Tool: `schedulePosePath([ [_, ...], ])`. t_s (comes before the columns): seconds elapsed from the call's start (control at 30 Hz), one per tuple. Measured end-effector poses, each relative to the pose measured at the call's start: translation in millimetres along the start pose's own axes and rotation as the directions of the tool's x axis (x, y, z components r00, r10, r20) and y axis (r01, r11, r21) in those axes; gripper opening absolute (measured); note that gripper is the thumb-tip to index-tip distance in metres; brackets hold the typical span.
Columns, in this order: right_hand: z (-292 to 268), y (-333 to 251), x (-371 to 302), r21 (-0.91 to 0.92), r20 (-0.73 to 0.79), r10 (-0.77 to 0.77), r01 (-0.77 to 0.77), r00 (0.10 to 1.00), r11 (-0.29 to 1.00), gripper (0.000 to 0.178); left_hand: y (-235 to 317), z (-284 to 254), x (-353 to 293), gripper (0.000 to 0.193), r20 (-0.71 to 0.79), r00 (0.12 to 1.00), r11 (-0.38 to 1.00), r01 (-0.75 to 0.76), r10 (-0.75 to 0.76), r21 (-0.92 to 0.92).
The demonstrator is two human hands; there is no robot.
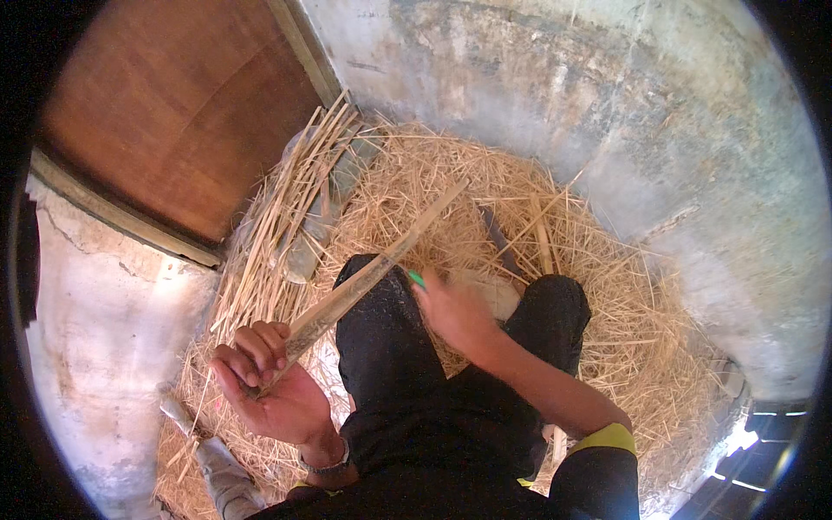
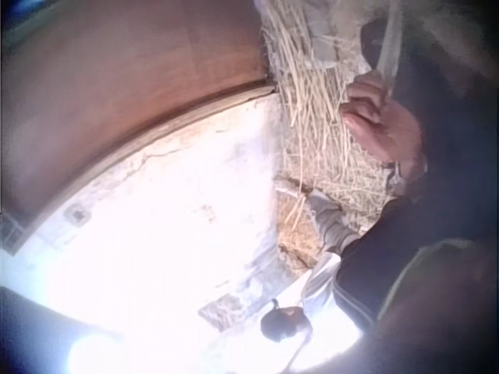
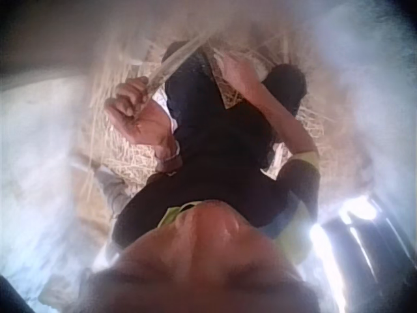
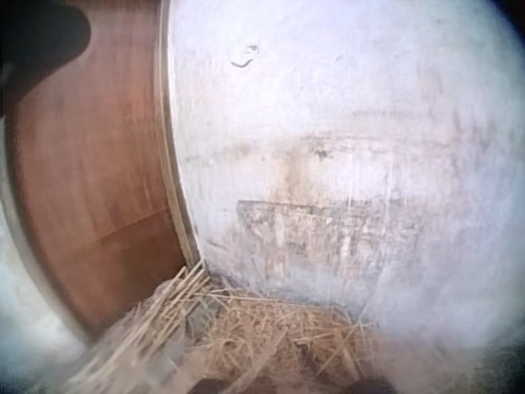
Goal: The person sits on a straw-covered floor and uses a green utility knife to shave and smooth a long, thin bamboo stick. They hold the stick with their left hand and repeatedly scrape the blade along its length with their right hand, occasionally rotating the stick to work on different sides.
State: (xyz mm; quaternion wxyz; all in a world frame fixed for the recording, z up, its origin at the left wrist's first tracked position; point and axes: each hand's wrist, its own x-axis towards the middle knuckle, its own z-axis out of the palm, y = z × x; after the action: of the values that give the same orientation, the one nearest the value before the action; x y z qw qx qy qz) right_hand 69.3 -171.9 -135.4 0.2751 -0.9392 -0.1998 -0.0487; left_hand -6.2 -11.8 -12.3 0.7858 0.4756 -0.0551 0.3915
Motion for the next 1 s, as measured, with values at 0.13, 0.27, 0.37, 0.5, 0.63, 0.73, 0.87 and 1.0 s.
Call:
schedulePosePath([
  [0.13,-8.4,-26.4,-8.6,0.139,0.006,-0.091,0.09,0.996,0.986,0.024,3.4,-7.5,-2.3,0.036,-0.015,0.999,0.999,-0.03,0.03,0.018],
  [0.27,4.6,-20.4,-5.5,0.093,0.021,-0.034,0.032,0.999,0.995,0.024,-0.3,-1.5,0.2,0.037,-0.056,0.998,1.0,0.006,-0.008,-0.027],
  [0.37,-7.6,-39.8,-1.0,0.049,0.043,-0.065,0.063,0.997,0.997,0.022,-1.0,-9.2,9.5,0.037,-0.12,0.993,0.998,-0.001,-0.006,-0.055],
  [0.5,5.3,-19.1,3.2,0.013,0.06,-0.07,0.069,0.996,0.998,0.022,-1.5,-14.8,6.2,0.037,-0.029,0.999,0.998,0.023,-0.024,-0.054],
  [0.63,14.4,-14.5,5.0,-0.071,0.0,-0.102,0.102,0.995,0.992,0.021,-2.7,-12.4,6.3,0.036,-0.048,0.999,0.999,0.013,-0.015,-0.05],
  [0.73,21.3,10.5,21.7,-0.082,0.068,0.023,-0.018,0.997,0.996,0.024,3.3,-9.6,3.9,0.035,-0.005,1.0,0.998,0.011,-0.011,-0.056],
  [0.87,27.8,74.6,15.0,-0.142,-0.013,0.153,-0.153,0.988,0.978,0.026,5.0,-10.6,-6.1,0.037,0.049,0.999,0.998,-0.014,0.017,-0.061],
  [1.0,4.4,9.3,10.0,0.056,0.097,0.022,-0.027,0.995,0.998,0.028,5.5,-1.6,2.9,0.037,-0.003,1.0,1.0,-0.02,0.02,-0.008],
])
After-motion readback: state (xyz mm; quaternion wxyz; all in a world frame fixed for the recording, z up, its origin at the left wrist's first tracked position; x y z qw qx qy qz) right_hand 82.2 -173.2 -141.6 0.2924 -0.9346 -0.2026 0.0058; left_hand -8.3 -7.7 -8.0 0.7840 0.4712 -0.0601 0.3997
